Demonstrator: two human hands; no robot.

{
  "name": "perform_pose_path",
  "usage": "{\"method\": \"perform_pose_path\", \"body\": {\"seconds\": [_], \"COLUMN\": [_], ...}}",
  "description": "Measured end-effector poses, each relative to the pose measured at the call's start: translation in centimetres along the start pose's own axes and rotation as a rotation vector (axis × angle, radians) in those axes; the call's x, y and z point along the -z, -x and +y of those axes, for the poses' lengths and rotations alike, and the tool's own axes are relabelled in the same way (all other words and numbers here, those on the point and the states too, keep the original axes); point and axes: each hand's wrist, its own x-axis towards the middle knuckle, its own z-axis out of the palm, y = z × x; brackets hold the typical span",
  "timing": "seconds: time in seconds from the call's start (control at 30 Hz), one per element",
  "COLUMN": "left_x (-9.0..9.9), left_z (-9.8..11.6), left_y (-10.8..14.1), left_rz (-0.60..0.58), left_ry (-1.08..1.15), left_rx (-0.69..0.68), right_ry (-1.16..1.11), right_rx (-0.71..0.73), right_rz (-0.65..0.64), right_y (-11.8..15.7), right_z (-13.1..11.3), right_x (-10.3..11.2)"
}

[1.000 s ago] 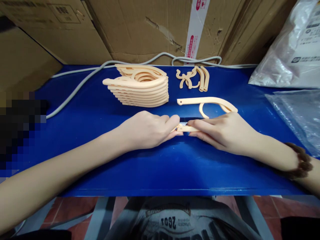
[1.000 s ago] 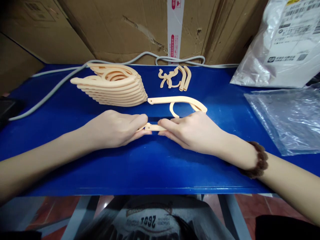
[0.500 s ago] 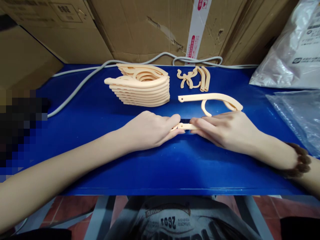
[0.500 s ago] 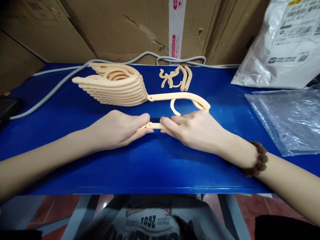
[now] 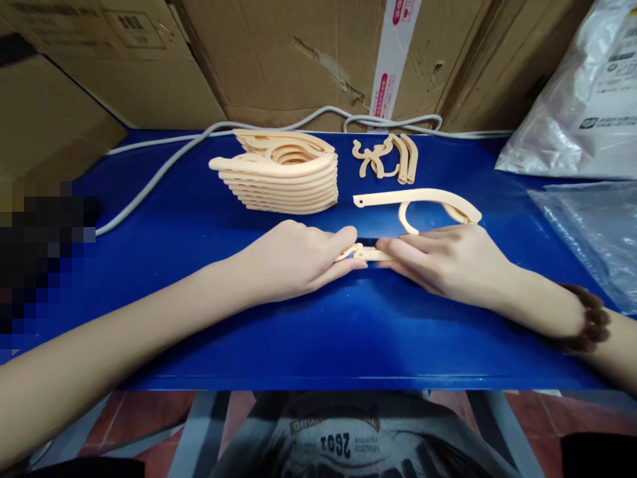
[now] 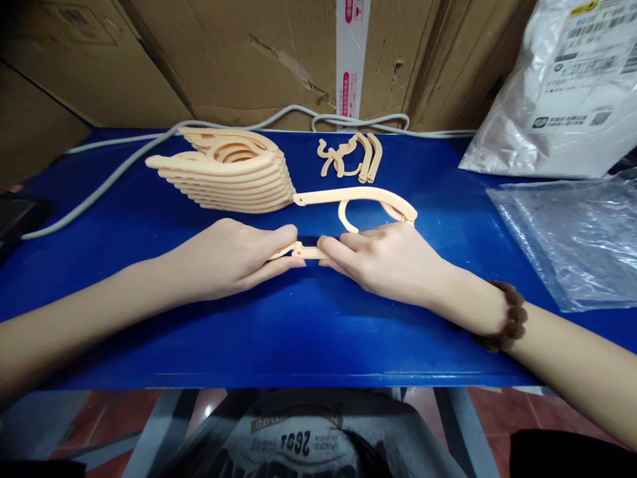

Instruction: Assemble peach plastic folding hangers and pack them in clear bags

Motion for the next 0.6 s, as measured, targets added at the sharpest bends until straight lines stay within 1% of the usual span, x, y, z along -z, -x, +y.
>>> {"method": "perform_pose_path", "body": {"seconds": [0.1, 0.17, 0.23, 0.37, 0.43, 0.53, 0.6], "left_x": [-0.1, -0.4, -0.7, -1.4, -1.5, -1.6, -1.5], "left_z": [0.1, 0.1, 0.0, -0.4, -0.5, -0.6, -0.5], "left_y": [0.0, 0.0, 0.2, 0.5, 0.6, 0.5, 0.5], "left_rz": [0.029, 0.077, 0.152, 0.342, 0.41, 0.452, 0.419], "left_ry": [-0.082, -0.127, -0.157, -0.172, -0.181, -0.199, -0.187], "left_rx": [-0.018, -0.052, -0.092, -0.19, -0.226, -0.229, -0.206], "right_ry": [-0.018, -0.029, -0.053, -0.133, -0.174, -0.198, -0.187], "right_rx": [-0.017, -0.024, -0.023, -0.032, -0.033, -0.033, -0.032], "right_rz": [-0.019, -0.03, -0.033, -0.012, -0.01, -0.024, -0.021], "right_y": [0.0, 0.0, 0.0, -0.1, -0.2, -0.2, -0.2], "right_z": [0.0, 0.0, 0.0, 0.1, 0.1, 0.2, 0.2], "right_x": [0.0, 0.0, 0.0, 0.0, 0.1, 0.2, 0.3]}}
